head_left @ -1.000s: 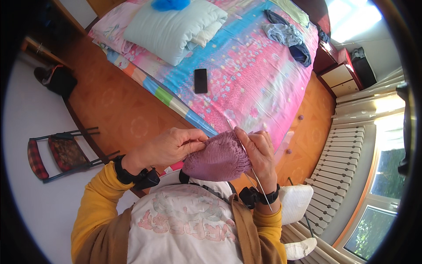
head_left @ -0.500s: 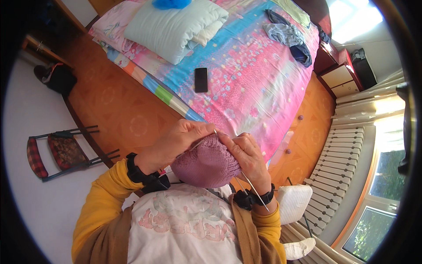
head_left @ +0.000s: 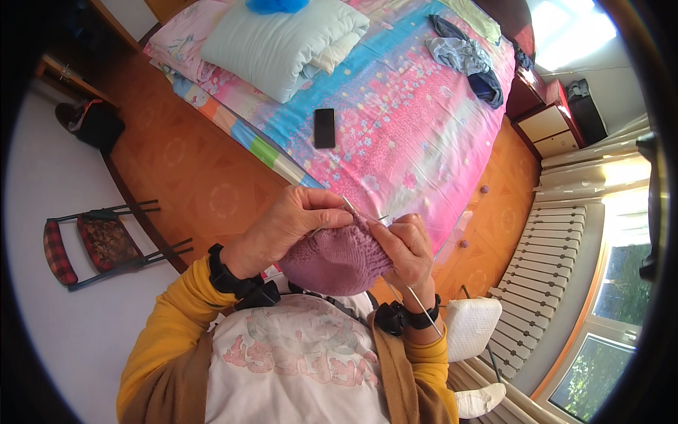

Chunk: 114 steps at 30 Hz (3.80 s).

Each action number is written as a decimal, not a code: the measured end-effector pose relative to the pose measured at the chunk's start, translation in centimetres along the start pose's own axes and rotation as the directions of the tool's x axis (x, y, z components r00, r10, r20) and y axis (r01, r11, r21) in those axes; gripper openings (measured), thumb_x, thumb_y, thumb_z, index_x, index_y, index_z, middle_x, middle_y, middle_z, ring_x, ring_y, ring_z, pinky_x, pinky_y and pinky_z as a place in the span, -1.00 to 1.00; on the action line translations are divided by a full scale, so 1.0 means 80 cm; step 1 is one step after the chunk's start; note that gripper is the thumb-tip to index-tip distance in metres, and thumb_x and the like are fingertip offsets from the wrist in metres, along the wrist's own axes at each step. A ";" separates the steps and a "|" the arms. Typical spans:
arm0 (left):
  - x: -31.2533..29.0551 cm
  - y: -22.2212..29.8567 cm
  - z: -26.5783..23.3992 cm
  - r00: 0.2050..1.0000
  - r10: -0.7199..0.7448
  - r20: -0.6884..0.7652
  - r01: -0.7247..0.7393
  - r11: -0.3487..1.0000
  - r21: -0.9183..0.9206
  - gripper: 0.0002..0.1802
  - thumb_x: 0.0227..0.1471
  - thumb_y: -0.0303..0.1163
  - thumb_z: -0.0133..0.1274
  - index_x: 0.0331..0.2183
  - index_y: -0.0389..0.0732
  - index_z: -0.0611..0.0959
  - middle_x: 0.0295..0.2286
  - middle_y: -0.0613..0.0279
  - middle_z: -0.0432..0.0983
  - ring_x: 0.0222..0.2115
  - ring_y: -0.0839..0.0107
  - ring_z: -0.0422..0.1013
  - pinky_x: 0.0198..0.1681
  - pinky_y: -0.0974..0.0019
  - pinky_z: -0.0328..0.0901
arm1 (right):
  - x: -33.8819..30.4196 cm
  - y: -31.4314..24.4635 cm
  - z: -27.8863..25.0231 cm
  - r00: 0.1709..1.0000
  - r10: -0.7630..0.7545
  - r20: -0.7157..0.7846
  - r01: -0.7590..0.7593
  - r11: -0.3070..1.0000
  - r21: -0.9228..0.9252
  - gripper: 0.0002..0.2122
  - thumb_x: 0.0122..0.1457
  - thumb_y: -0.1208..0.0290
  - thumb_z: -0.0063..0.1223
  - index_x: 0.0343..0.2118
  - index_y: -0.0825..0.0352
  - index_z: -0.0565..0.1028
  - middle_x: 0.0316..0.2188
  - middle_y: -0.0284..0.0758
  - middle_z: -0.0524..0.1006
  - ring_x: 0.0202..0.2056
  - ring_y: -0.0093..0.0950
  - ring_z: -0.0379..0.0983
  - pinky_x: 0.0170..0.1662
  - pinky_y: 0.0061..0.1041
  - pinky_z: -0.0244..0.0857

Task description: The person knits a purple fabric using knitting needles. They hold the needles and yarn, repeatedly forming stitches while seated in a bedroom.

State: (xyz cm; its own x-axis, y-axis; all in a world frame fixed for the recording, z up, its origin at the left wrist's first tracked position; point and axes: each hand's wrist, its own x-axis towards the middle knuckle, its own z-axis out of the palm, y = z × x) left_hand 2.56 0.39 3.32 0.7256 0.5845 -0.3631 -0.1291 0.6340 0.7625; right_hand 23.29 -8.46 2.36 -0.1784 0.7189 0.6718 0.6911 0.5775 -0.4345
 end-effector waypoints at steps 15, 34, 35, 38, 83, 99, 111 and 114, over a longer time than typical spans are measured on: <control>0.004 -0.002 0.010 0.996 0.000 -0.093 0.026 0.960 0.279 -0.86 0.10 -0.41 0.22 -0.31 -0.27 0.72 -0.41 0.37 0.62 -0.39 0.66 0.48 -0.30 0.53 0.38 | 0.020 0.002 0.004 0.912 0.308 0.271 -0.368 0.905 0.211 -0.50 -0.06 0.72 0.06 0.03 0.28 0.47 -0.30 -0.23 0.46 -0.25 -0.21 0.45 -0.17 -0.35 0.37; -0.007 0.007 -0.016 0.997 0.046 -0.059 -0.046 0.999 0.002 -0.78 0.16 -0.54 0.09 -0.14 -0.36 0.67 -0.26 0.23 0.63 -0.25 0.54 0.53 -0.07 0.45 0.42 | 0.007 0.015 -0.013 0.982 0.002 0.191 -0.025 0.993 0.116 -0.56 -0.15 0.43 0.20 -0.10 0.39 0.60 -0.43 -0.37 0.36 -0.40 -0.40 0.36 -0.34 -0.39 0.25; -0.009 0.010 -0.018 0.998 0.048 -0.039 -0.046 0.997 0.063 -0.78 0.16 -0.53 0.10 -0.15 -0.35 0.68 -0.26 0.24 0.64 -0.25 0.54 0.53 -0.07 0.45 0.41 | 0.008 0.016 -0.016 0.978 0.007 0.207 -0.040 0.987 0.153 -0.56 -0.14 0.42 0.21 -0.10 0.39 0.60 -0.43 -0.37 0.37 -0.40 -0.40 0.37 -0.33 -0.39 0.25; -0.012 0.015 -0.021 1.000 0.022 -0.004 -0.021 0.980 0.196 -0.79 0.16 -0.52 0.11 -0.16 -0.35 0.69 -0.26 0.25 0.65 -0.24 0.55 0.52 -0.08 0.47 0.39 | 0.009 0.019 -0.023 0.970 0.020 0.242 -0.080 0.967 0.242 -0.57 -0.11 0.40 0.22 -0.09 0.37 0.61 -0.44 -0.37 0.41 -0.40 -0.40 0.38 -0.31 -0.40 0.25; -0.006 -0.005 -0.015 0.997 0.066 -0.045 -0.066 0.998 0.016 -0.78 0.19 -0.50 0.10 -0.14 -0.36 0.68 -0.28 0.30 0.64 -0.28 0.61 0.52 -0.17 0.52 0.42 | 0.022 0.004 -0.013 0.983 -0.035 0.182 0.006 0.988 0.155 -0.65 -0.12 0.55 0.22 -0.17 0.42 0.61 -0.45 -0.36 0.37 -0.44 -0.42 0.37 -0.41 -0.42 0.25; -0.010 -0.002 -0.015 0.977 0.098 -0.188 -0.101 0.995 -0.007 -0.90 0.11 -0.46 0.18 -0.33 -0.30 0.68 -0.39 0.26 0.64 -0.41 0.59 0.55 -0.29 0.52 0.47 | 0.024 0.001 -0.013 0.981 0.000 0.194 -0.047 0.970 0.239 -0.57 -0.12 0.51 0.20 -0.08 0.47 0.56 -0.31 -0.27 0.48 -0.31 -0.31 0.49 -0.27 -0.40 0.40; -0.007 -0.006 -0.006 0.967 0.176 -0.184 -0.165 0.984 0.071 -0.85 0.11 -0.46 0.22 -0.26 -0.30 0.70 -0.39 0.40 0.61 -0.38 0.68 0.47 -0.26 0.55 0.39 | 0.029 -0.009 -0.014 0.962 0.073 0.265 -0.090 0.995 0.052 -0.55 -0.09 0.54 0.12 -0.04 0.44 0.48 -0.29 -0.22 0.45 -0.25 -0.25 0.45 -0.22 -0.35 0.38; -0.008 -0.002 -0.003 0.982 0.087 -0.169 -0.060 0.986 0.158 -0.85 0.11 -0.45 0.22 -0.26 -0.30 0.72 -0.38 0.40 0.62 -0.37 0.68 0.47 -0.25 0.54 0.39 | 0.032 -0.007 -0.014 0.948 0.141 0.287 -0.173 0.981 0.089 -0.51 -0.12 0.57 0.12 0.00 0.41 0.45 -0.28 -0.21 0.44 -0.25 -0.21 0.44 -0.20 -0.32 0.36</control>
State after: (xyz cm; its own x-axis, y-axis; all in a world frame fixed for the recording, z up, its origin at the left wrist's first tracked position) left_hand 1.95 0.06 3.27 0.5867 0.7147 -0.3807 -0.0640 0.5096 0.8580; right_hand 23.20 -7.40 4.97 -0.2720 0.8737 0.4033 0.6467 0.4763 -0.5957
